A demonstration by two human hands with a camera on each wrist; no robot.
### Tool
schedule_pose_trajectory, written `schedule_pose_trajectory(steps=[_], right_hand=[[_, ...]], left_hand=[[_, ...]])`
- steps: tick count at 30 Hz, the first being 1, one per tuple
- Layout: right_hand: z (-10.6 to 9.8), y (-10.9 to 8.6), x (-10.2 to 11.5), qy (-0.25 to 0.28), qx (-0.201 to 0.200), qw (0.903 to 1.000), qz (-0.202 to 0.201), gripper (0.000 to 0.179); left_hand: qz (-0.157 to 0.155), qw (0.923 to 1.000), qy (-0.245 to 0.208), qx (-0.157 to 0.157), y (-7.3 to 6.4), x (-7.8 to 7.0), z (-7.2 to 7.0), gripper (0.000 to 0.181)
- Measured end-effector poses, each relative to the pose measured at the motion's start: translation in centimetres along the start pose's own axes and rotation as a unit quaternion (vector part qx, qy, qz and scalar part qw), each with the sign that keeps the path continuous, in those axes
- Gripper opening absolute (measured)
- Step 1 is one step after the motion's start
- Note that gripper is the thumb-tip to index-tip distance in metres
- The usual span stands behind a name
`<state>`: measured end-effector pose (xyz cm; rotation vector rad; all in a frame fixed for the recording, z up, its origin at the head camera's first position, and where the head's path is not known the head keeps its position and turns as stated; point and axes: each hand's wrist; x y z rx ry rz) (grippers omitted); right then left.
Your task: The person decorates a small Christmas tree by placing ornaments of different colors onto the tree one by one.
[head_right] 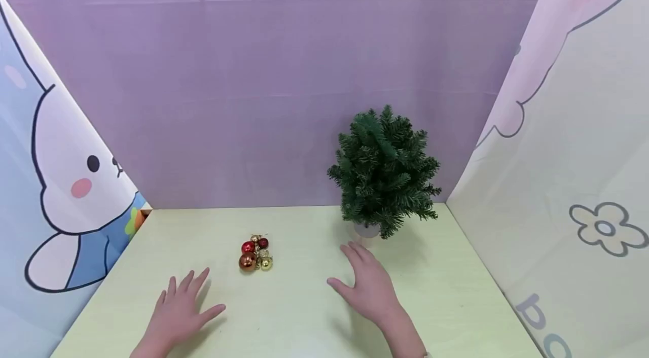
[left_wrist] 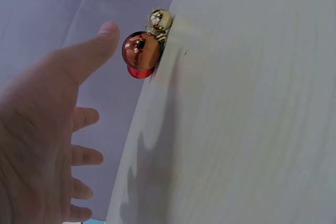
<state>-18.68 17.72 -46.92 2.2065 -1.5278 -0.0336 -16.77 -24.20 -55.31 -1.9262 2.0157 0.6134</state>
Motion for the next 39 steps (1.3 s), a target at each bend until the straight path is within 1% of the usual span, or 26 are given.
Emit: schedule_pose_trajectory(steps=[2,4,6,8,10,12,15,17,19,22,25,27,29,30,34,37,39], right_hand=[[-1.2,0.4,0.3,0.021,-0.03,0.9993,-0.009,0.068],[-2.5,0.7,0.6,0.048,-0.058,0.9969,-0.022,0.06],[-4.0,0.9,1.1,0.074,-0.074,0.9941,-0.029,0.054],[-5.6,0.9,1.4,0.092,-0.09,0.9909,-0.041,0.049],[-7.2,1.0,1.6,0.107,-0.108,0.9865,-0.062,0.047],[-8.9,1.3,1.7,0.113,-0.131,0.9807,-0.091,0.047],[-11.3,2.3,1.6,0.115,-0.156,0.9721,-0.133,0.047],[-12.8,2.9,1.3,0.107,-0.165,0.9695,-0.146,0.047],[-14.0,3.6,1.1,0.097,-0.171,0.9686,-0.152,0.045],[-15.5,4.8,0.7,0.086,-0.183,0.9674,-0.153,0.044],[-17.0,6.3,0.4,0.079,-0.197,0.9652,-0.153,0.043],[-18.1,7.3,0.1,0.076,-0.202,0.9647,-0.151,0.043],[-19.2,8.3,-0.4,0.07,-0.202,0.9666,-0.142,0.043],[-19.8,8.8,-0.7,0.066,-0.197,0.9692,-0.133,0.044],[-22.1,10.8,-1.9,0.055,-0.168,0.9804,-0.086,0.045],[-23.3,12.3,-2.8,0.037,-0.146,0.9865,-0.063,0.048],[-23.8,13.2,-3.3,0.018,-0.13,0.9897,-0.057,0.051]], left_hand=[[0.005,1.0,-0.004,-0.006,0.1,0.3,-0.2,0.102],[0.001,1.0,-0.005,-0.006,0.2,0.7,-0.2,0.101],[-0.005,0.9999,-0.011,-0.002,0.2,1.0,-0.1,0.1],[-0.01,0.9995,-0.027,0.009,0.0,1.1,0.1,0.099],[-0.013,0.9985,-0.05,0.016,-0.2,1.0,0.2,0.096],[-0.015,0.9968,-0.076,0.02,-0.4,0.7,0.4,0.094],[-0.017,0.9939,-0.109,0.008,-0.5,0.3,0.6,0.089],[-0.023,0.9918,-0.126,0.01,-0.6,0.2,0.8,0.086],[-0.031,0.9894,-0.14,0.021,-0.7,0.1,1.1,0.086],[-0.051,0.9865,-0.149,0.043,-0.8,0.3,1.4,0.086],[-0.068,0.9839,-0.157,0.052,-0.7,0.5,1.4,0.085],[-0.071,0.9828,-0.162,0.052,-0.5,0.6,1.3,0.083],[-0.063,0.9827,-0.168,0.044,-0.2,0.7,1.2,0.08],[-0.056,0.9829,-0.171,0.04,-0.1,0.7,1.1,0.079],[-0.014,0.9832,-0.181,0.017,0.5,0.7,0.7,0.072],[0.003,0.9815,-0.191,0.013,1.0,0.7,0.3,0.068],[0.006,0.9808,-0.195,0.014,1.3,0.7,0.1,0.067]])
Point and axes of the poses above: each hand's wrist, its own y-axis towards the middle knuckle, its own z-axis out of the palm, x = y × z, and after that the axes turned 12 degrees about -y, right-handed
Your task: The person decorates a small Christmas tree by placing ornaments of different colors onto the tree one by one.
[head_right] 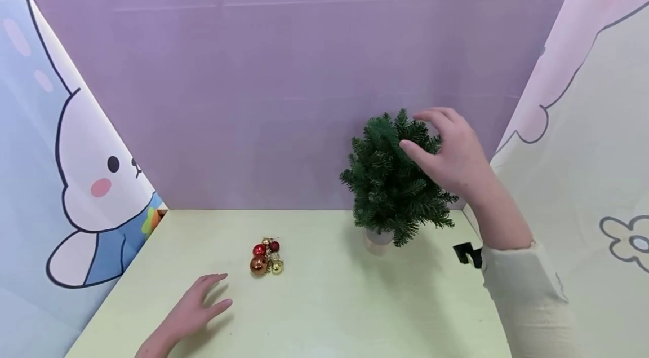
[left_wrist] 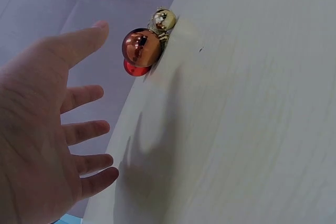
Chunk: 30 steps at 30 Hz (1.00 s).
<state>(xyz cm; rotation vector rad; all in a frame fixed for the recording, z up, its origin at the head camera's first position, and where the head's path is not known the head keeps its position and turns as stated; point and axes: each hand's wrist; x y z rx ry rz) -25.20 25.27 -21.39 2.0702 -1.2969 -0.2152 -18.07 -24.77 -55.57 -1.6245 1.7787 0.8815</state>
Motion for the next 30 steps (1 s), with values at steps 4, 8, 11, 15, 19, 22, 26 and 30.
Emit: schedule_pose_trajectory(steps=[4,8,11,15,19,22,26,30], right_hand=[[0.0,1.4,-1.2,-0.017,0.041,0.9989,0.014,0.057],[0.3,2.5,-2.8,-0.024,0.083,0.9955,0.037,0.064],[0.7,3.2,-4.2,-0.021,0.115,0.9911,0.063,0.071],[1.4,4.4,-6.2,-0.004,0.152,0.9838,0.095,0.079],[2.3,5.1,-7.7,0.046,0.186,0.974,0.121,0.082],[2.8,4.8,-8.8,0.088,0.21,0.9644,0.135,0.082],[3.8,4.1,-9.8,0.122,0.227,0.9565,0.136,0.079],[4.6,3.4,-9.9,0.123,0.229,0.9559,0.137,0.078]], left_hand=[[-0.003,1.0,0.0,0.008,0.1,0.0,0.1,0.067],[0.0,0.9999,-0.002,0.016,0.0,-0.1,0.4,0.068],[0.006,0.9997,-0.008,0.023,0.2,-0.4,0.8,0.068],[0.02,0.9996,-0.013,0.016,0.8,-0.9,1.1,0.067],[0.03,0.9994,-0.017,0.005,1.0,-1.0,1.2,0.066],[0.033,0.9991,-0.024,0.008,1.5,-1.0,1.4,0.066],[0.039,0.9987,-0.029,0.014,2.1,-1.0,1.6,0.066],[0.04,0.9986,-0.031,0.015,2.6,-1.1,2.0,0.068]])
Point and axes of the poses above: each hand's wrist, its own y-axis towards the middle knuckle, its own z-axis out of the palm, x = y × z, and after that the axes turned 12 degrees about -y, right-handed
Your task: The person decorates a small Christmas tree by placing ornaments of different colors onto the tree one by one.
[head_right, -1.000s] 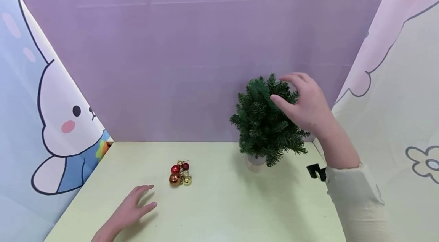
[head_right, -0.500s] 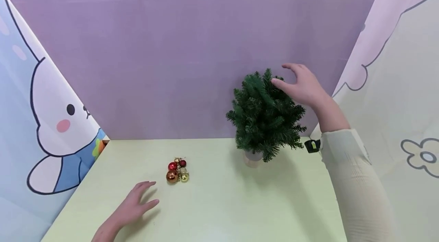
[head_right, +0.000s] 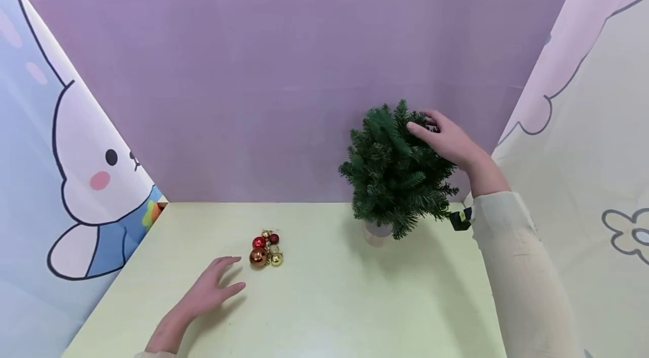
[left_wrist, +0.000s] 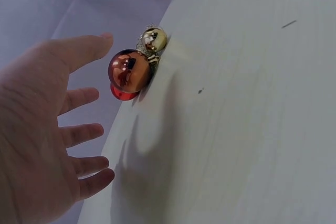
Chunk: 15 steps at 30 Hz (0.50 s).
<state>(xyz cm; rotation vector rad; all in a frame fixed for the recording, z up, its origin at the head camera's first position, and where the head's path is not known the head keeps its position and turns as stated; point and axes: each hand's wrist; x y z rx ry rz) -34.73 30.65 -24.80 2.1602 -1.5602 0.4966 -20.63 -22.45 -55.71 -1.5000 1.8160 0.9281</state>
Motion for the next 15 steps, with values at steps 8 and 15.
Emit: schedule_pose_trajectory(steps=[8,15], right_hand=[[1.3,0.1,0.2,-0.019,-0.034,0.9992,-0.002,0.079],[1.8,-0.2,0.2,-0.047,-0.042,0.9975,0.032,0.097]], left_hand=[[-0.026,0.9991,-0.024,-0.024,1.0,0.3,0.7,0.072],[-0.029,0.9986,-0.001,-0.043,2.4,0.3,2.1,0.074]])
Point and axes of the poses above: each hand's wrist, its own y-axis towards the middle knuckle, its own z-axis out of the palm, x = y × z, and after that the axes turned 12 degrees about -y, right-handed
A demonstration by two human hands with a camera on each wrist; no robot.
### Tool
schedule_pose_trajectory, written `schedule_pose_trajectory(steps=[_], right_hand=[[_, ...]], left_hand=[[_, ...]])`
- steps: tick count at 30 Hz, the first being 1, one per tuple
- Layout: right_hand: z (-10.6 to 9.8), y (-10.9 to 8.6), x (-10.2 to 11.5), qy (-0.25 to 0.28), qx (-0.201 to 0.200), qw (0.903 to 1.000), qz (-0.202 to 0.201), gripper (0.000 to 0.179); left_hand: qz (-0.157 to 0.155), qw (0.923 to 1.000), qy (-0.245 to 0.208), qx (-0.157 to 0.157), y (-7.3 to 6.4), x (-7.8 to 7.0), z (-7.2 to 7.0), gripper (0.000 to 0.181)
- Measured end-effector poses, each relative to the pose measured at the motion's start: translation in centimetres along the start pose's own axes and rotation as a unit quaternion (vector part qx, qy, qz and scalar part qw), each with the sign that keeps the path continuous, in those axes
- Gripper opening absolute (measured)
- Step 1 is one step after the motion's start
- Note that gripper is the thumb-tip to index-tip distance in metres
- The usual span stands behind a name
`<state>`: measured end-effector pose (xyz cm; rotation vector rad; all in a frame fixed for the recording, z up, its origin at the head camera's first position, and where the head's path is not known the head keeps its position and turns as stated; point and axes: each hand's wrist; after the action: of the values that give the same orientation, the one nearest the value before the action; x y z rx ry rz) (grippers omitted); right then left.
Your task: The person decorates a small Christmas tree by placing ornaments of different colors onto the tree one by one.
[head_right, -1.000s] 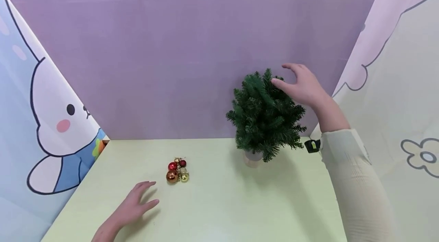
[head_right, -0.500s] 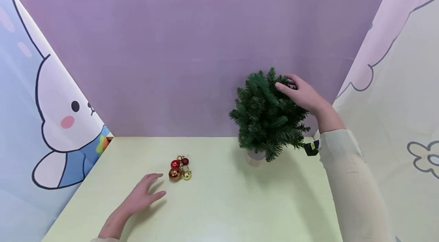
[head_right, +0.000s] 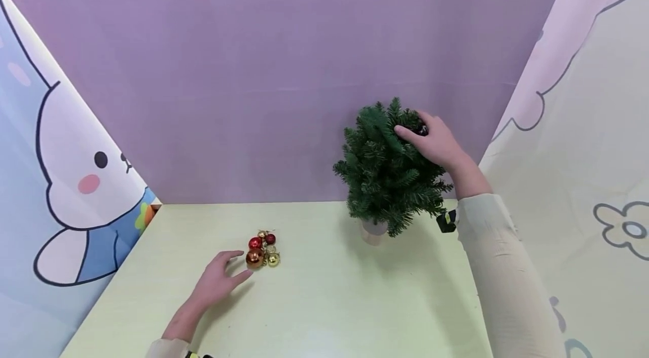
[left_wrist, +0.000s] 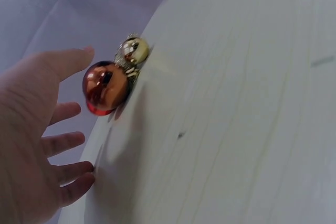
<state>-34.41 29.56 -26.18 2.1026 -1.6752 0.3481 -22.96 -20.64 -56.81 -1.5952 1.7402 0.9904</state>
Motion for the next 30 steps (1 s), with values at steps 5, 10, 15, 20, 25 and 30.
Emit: schedule_pose_trajectory(steps=[5,10,15,20,25,30], right_hand=[[-0.1,-0.4,0.1,0.005,0.004,1.0,0.006,0.097],[0.0,-0.7,0.0,0.009,0.011,0.9998,0.011,0.095],[0.2,-0.7,-0.1,0.014,0.014,0.9997,0.012,0.095],[0.3,-0.6,-0.1,0.016,0.016,0.9997,0.01,0.096],[0.0,-0.4,-0.2,0.02,0.022,0.9995,0.011,0.097],[-0.4,-0.1,-0.1,0.016,0.026,0.9995,0.007,0.099]], left_hand=[[-0.021,0.9994,0.021,-0.02,0.6,-0.7,1.1,0.073],[-0.012,0.999,0.04,-0.014,0.9,-1.0,1.4,0.077],[0.028,0.9956,0.089,-0.007,1.0,-1.2,1.2,0.074],[0.036,0.9944,0.099,-0.008,0.7,-1.4,0.8,0.068],[0.046,0.9944,0.096,-0.003,0.9,-0.9,0.9,0.067],[0.083,0.9879,0.13,-0.009,1.4,-0.6,1.2,0.067]])
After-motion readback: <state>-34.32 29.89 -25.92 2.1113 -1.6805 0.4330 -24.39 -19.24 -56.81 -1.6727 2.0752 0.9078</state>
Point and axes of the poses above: each hand's wrist, its own y-axis towards the middle knuckle, its own z-axis out of the palm, x = y × z, and after that the axes turned 12 degrees about -y, right-handed
